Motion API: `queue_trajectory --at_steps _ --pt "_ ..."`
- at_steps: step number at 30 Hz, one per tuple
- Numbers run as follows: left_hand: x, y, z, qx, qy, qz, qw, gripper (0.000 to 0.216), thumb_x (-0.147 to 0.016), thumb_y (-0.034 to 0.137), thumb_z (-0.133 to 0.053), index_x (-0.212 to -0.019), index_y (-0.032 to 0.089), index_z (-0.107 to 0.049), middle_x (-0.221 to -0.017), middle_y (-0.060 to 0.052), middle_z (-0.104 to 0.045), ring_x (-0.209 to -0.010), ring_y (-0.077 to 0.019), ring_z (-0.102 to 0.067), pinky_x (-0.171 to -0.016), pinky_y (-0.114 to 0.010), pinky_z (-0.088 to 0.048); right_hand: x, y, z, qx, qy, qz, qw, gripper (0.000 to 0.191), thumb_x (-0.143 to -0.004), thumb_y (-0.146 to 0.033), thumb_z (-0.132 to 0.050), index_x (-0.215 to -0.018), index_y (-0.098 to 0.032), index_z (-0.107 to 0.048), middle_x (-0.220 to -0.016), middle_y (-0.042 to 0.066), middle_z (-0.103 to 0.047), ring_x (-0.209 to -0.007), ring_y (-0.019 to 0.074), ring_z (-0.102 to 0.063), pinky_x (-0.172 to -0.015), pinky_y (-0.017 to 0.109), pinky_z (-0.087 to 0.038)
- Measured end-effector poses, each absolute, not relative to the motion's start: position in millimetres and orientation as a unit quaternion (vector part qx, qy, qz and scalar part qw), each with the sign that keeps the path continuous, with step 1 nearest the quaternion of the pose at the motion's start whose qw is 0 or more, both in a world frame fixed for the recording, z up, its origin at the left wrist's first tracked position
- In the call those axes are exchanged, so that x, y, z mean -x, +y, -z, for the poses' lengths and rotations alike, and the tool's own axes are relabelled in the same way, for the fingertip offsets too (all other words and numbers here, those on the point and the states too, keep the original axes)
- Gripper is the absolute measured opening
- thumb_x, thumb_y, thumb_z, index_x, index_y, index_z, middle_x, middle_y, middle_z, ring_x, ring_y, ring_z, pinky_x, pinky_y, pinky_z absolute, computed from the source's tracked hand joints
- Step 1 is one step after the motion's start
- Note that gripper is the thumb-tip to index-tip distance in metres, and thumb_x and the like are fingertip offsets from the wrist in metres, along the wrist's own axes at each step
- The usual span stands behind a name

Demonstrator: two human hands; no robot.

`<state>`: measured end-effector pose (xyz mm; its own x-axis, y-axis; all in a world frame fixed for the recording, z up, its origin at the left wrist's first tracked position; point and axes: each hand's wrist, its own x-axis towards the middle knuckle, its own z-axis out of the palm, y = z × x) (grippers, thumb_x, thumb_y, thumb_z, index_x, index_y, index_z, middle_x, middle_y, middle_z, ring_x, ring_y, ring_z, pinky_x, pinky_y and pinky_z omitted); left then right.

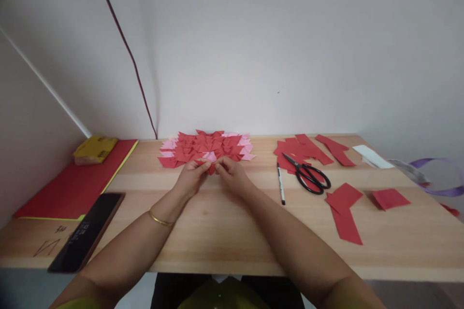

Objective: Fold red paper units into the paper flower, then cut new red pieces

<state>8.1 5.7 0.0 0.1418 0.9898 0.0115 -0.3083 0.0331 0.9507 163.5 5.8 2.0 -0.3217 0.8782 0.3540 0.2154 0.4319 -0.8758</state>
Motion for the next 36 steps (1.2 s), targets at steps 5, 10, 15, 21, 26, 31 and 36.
queue_trajectory --at_steps 5,10,15,21,26,31,36 --pt "-8.9 1.7 -0.6 -0.442 0.381 -0.546 0.601 0.021 -0.065 0.031 -0.075 -0.072 0.013 -0.065 -0.068 -0.003 -0.064 -0.067 -0.0124 -0.057 -0.07 -0.027 -0.045 -165.5 5.5 -1.4 0.395 -0.714 -0.351 0.459 0.018 -0.089 -0.032 -0.046 -0.079 -0.019 -0.053 -0.073 0.001 -0.057 -0.068 0.0134 -0.053 -0.066 0.027 -0.041" --pt "-9.6 -0.1 0.5 -0.482 0.397 -0.552 0.552 0.019 -0.064 0.024 -0.075 -0.079 0.015 -0.067 -0.073 -0.001 -0.066 -0.067 -0.0101 -0.057 -0.07 -0.024 -0.045 -166.3 1.7 -3.6 0.376 -0.72 -0.345 0.469 0.015 -0.089 -0.029 -0.046 -0.081 -0.018 -0.053 -0.074 0.001 -0.055 -0.069 0.0134 -0.051 -0.066 0.027 -0.041" --pt "-7.1 0.2 0.8 -0.544 0.419 -0.545 0.48 0.016 -0.067 0.026 -0.072 -0.079 0.016 -0.069 -0.075 -0.002 -0.065 -0.068 -0.0114 -0.057 -0.068 -0.024 -0.044 -163.7 0.3 -2.2 0.378 -0.713 -0.355 0.472 0.01 -0.084 -0.028 -0.052 -0.085 -0.019 -0.054 -0.073 0.0 -0.055 -0.065 0.0128 -0.05 -0.06 0.026 -0.04" --pt "-5.1 -3.6 -9.6 -0.604 0.434 -0.499 0.444 0.015 -0.072 0.03 -0.068 -0.077 0.016 -0.07 -0.074 -0.004 -0.066 -0.069 -0.0137 -0.057 -0.068 -0.026 -0.044 -163.0 0.4 -2.0 0.38 -0.729 -0.312 0.476 0.005 -0.081 -0.024 -0.054 -0.08 -0.019 -0.054 -0.072 0.001 -0.057 -0.065 0.013 -0.052 -0.059 0.025 -0.04" --pt "-4.2 -2.9 -12.7 -0.615 0.437 -0.498 0.428 0.015 -0.072 0.032 -0.067 -0.071 0.017 -0.069 -0.07 -0.003 -0.065 -0.068 -0.0141 -0.056 -0.068 -0.026 -0.042 -162.9 -1.4 -6.1 0.391 -0.73 -0.325 0.457 0.009 -0.082 -0.026 -0.053 -0.076 -0.019 -0.053 -0.07 0.001 -0.058 -0.062 0.0127 -0.051 -0.058 0.025 -0.039" --pt "-5.6 -1.6 -11.3 -0.52 0.405 -0.52 0.543 0.019 -0.067 0.034 -0.072 -0.068 0.015 -0.066 -0.066 -0.001 -0.063 -0.065 -0.0124 -0.055 -0.068 -0.026 -0.042 -164.9 0.3 -8.2 0.37 -0.721 -0.38 0.446 0.015 -0.084 -0.032 -0.053 -0.078 -0.019 -0.054 -0.074 0.002 -0.061 -0.065 0.0131 -0.052 -0.06 0.026 -0.04" --pt "-3.6 2.9 -4.5 -0.484 0.381 -0.517 0.594 0.023 -0.065 0.034 -0.074 -0.068 0.014 -0.063 -0.064 -0.001 -0.061 -0.063 -0.0111 -0.054 -0.067 -0.025 -0.042 -167.3 2.9 -5.6 0.356 -0.719 -0.406 0.439 0.019 -0.085 -0.037 -0.054 -0.078 -0.019 -0.056 -0.072 0.001 -0.06 -0.064 0.0123 -0.052 -0.06 0.025 -0.04"
